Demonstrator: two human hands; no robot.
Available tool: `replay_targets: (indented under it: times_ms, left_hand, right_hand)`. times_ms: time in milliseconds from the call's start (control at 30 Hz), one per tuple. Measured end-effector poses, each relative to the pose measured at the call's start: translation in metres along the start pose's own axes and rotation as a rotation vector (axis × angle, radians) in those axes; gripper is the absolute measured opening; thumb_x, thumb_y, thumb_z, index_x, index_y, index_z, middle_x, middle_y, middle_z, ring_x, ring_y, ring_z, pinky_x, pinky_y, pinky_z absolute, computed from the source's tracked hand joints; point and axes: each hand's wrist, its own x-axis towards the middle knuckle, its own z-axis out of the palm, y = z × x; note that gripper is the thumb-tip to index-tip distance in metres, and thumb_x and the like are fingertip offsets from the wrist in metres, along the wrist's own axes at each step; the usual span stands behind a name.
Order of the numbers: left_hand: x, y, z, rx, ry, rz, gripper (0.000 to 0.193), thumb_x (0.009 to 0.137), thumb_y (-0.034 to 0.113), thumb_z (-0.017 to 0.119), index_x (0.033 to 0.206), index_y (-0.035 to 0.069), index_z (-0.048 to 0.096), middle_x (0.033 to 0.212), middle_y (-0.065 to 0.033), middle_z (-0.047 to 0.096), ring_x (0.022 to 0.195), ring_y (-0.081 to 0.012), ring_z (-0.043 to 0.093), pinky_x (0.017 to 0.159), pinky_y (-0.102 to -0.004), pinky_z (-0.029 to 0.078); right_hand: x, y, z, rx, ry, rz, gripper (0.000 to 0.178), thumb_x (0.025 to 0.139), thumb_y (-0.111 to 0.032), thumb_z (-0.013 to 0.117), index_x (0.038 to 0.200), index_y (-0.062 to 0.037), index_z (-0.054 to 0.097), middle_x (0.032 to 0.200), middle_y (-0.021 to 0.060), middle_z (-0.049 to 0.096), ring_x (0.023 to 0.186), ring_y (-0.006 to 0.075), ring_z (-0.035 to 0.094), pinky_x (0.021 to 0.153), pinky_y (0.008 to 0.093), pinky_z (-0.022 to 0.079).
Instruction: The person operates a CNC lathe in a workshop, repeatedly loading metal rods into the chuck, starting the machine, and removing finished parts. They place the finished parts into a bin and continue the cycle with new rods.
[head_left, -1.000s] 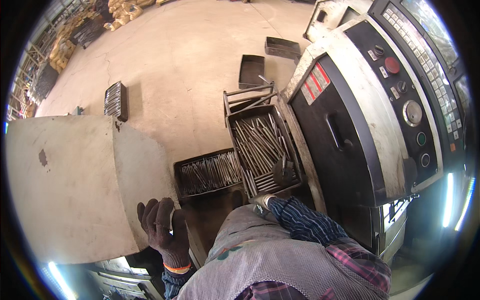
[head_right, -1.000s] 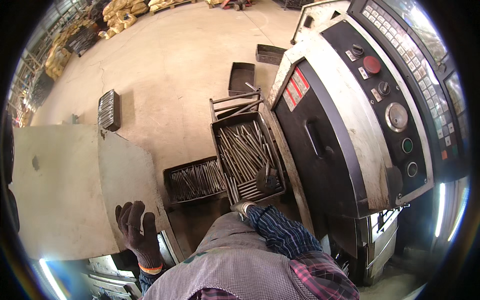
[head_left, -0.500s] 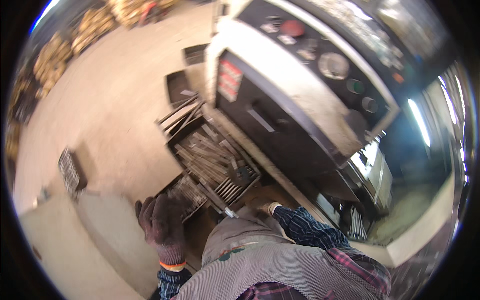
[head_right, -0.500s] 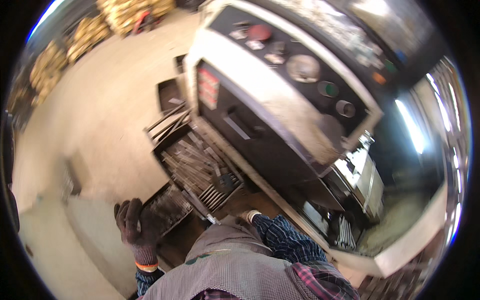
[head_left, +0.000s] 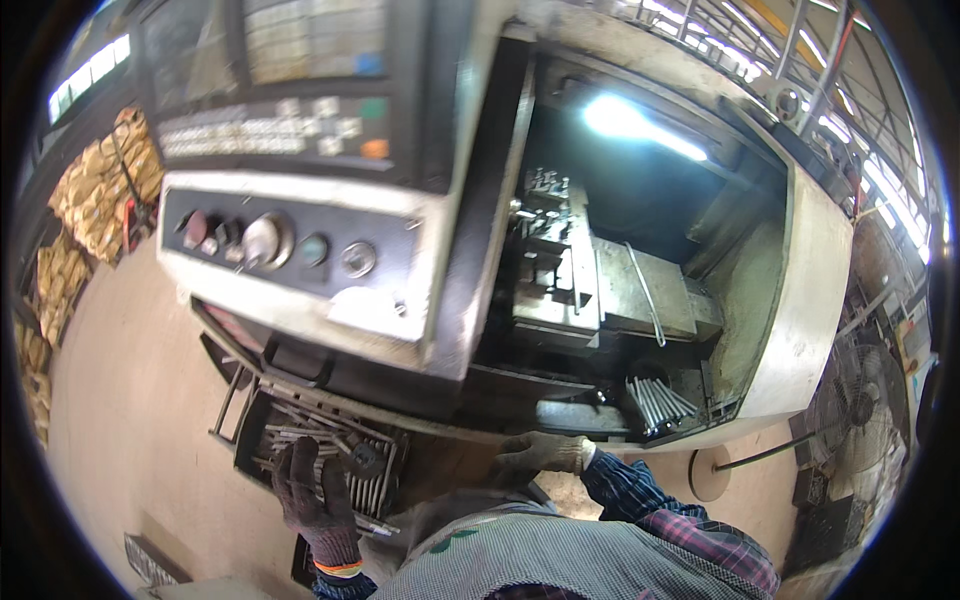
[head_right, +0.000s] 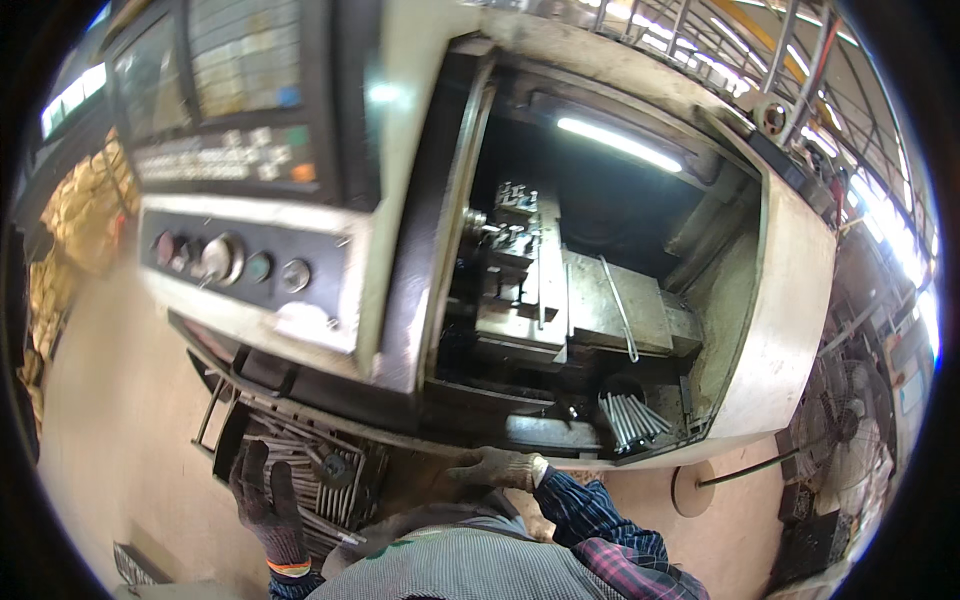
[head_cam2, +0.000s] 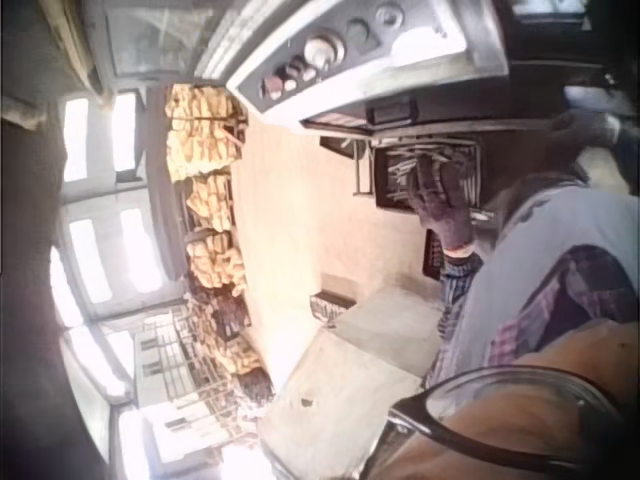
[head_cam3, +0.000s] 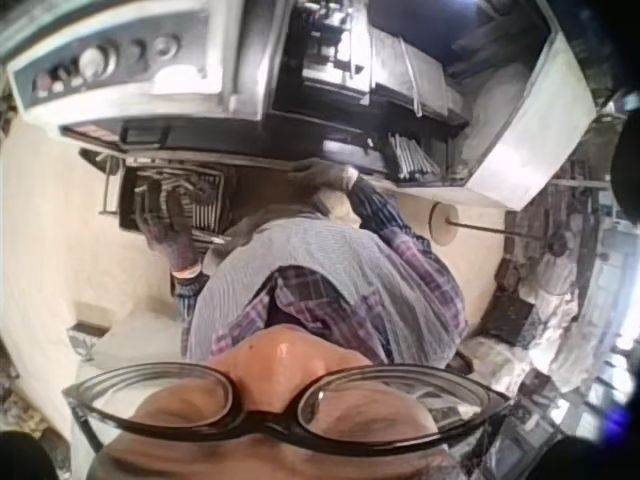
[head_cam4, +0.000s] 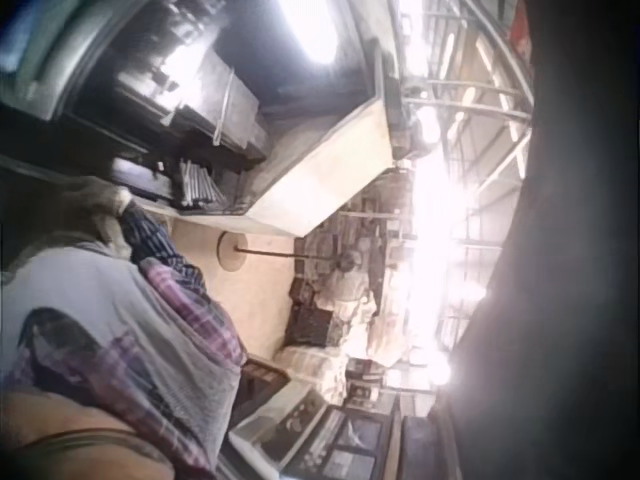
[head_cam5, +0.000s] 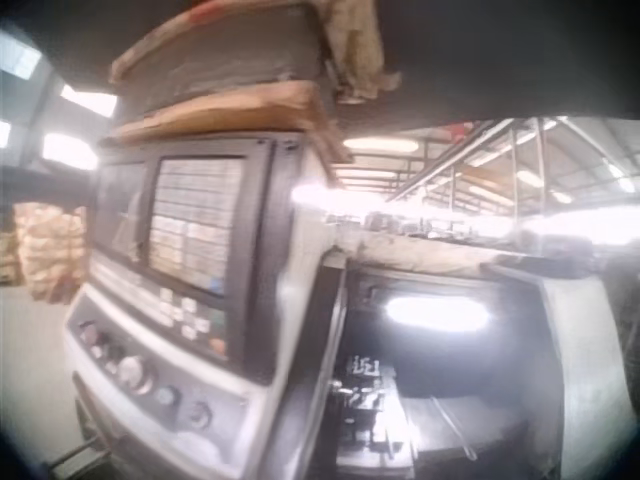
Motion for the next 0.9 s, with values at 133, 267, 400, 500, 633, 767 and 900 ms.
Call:
replay_targets:
  times_ms: [133, 267, 400, 500, 633, 767, 900]
  left_hand:
    - [0.012, 0.06, 0.056, -0.047, -0.065, 0.131, 0.043, 0.091, 0.011, 0.073, 0.133, 0.006, 0.063, 0.123, -0.0201, 0.064, 0.111, -0.039, 0.064, 0.093, -0.0469, 0.056]
    - [0.028, 0.112, 0.108, -0.114, -0.112, 0.281, 0.042, 0.09, 0.009, 0.073, 0.13, 0.005, 0.062, 0.122, -0.0211, 0.064, 0.108, -0.0406, 0.066, 0.089, -0.0472, 0.057]
    - [0.053, 0.159, 0.148, -0.044, -0.11, 0.434, 0.042, 0.087, 0.005, 0.074, 0.128, 0.006, 0.062, 0.122, -0.0214, 0.065, 0.106, -0.0413, 0.067, 0.086, -0.0462, 0.059]
    - [0.068, 0.173, 0.173, -0.067, -0.088, 0.475, 0.045, 0.086, 0.002, 0.076, 0.128, 0.006, 0.062, 0.122, -0.0203, 0.065, 0.104, -0.0388, 0.068, 0.084, -0.0437, 0.06]
    - [0.094, 0.181, 0.201, -0.123, -0.063, 0.513, 0.04, 0.088, 0.003, 0.076, 0.126, 0.007, 0.065, 0.121, -0.0199, 0.066, 0.102, -0.0364, 0.07, 0.084, -0.0428, 0.061]
    - [0.111, 0.178, 0.215, -0.01, -0.045, 0.532, 0.038, 0.088, 0.003, 0.075, 0.124, 0.008, 0.065, 0.119, -0.0185, 0.067, 0.099, -0.0366, 0.071, 0.082, -0.0423, 0.061]
    - [0.115, 0.169, 0.229, 0.035, 0.046, 0.609, 0.033, 0.089, 0.003, 0.074, 0.121, 0.01, 0.066, 0.113, -0.0171, 0.068, 0.098, -0.0356, 0.071, 0.081, -0.0417, 0.061]
  right_hand:
    - [-0.059, -0.044, -0.081, 0.198, 0.0, -0.135, 0.049, 0.101, -0.038, 0.067, 0.13, 0.0007, 0.063, 0.122, 0.0121, 0.071, 0.107, 0.0199, 0.069, 0.093, 0.0321, 0.056]
    - [-0.063, -0.002, -0.163, 0.501, 0.228, -0.329, 0.038, 0.103, -0.03, 0.065, 0.127, -0.0012, 0.063, 0.105, 0.0129, 0.076, 0.095, 0.0199, 0.074, 0.085, 0.033, 0.06]
    - [-0.044, 0.03, -0.221, 0.712, 0.553, -0.25, 0.035, 0.103, -0.026, 0.063, 0.127, 0.0001, 0.063, 0.105, 0.0133, 0.076, 0.094, 0.0188, 0.074, 0.083, 0.0285, 0.059]
    - [-0.019, 0.057, -0.263, 0.308, 0.874, -0.057, 0.054, 0.095, -0.038, 0.07, 0.135, -0.0035, 0.06, 0.12, 0.0214, 0.071, 0.114, 0.0297, 0.068, 0.099, 0.0368, 0.053]
    - [0.016, 0.086, -0.303, 0.098, 1.042, 0.162, 0.07, 0.092, -0.042, 0.07, 0.148, -0.0057, 0.049, 0.14, 0.0236, 0.061, 0.13, 0.0354, 0.059, 0.11, 0.0411, 0.046]
    - [0.051, 0.105, -0.321, 0.068, 1.022, 0.238, 0.07, 0.092, -0.033, 0.068, 0.151, -0.0048, 0.044, 0.143, 0.025, 0.057, 0.136, 0.0371, 0.054, 0.115, 0.0425, 0.041]
    - [0.078, 0.126, -0.337, 0.078, 0.983, 0.179, 0.073, 0.089, -0.03, 0.067, 0.153, -0.004, 0.041, 0.146, 0.0261, 0.054, 0.137, 0.0392, 0.052, 0.115, 0.0422, 0.041]
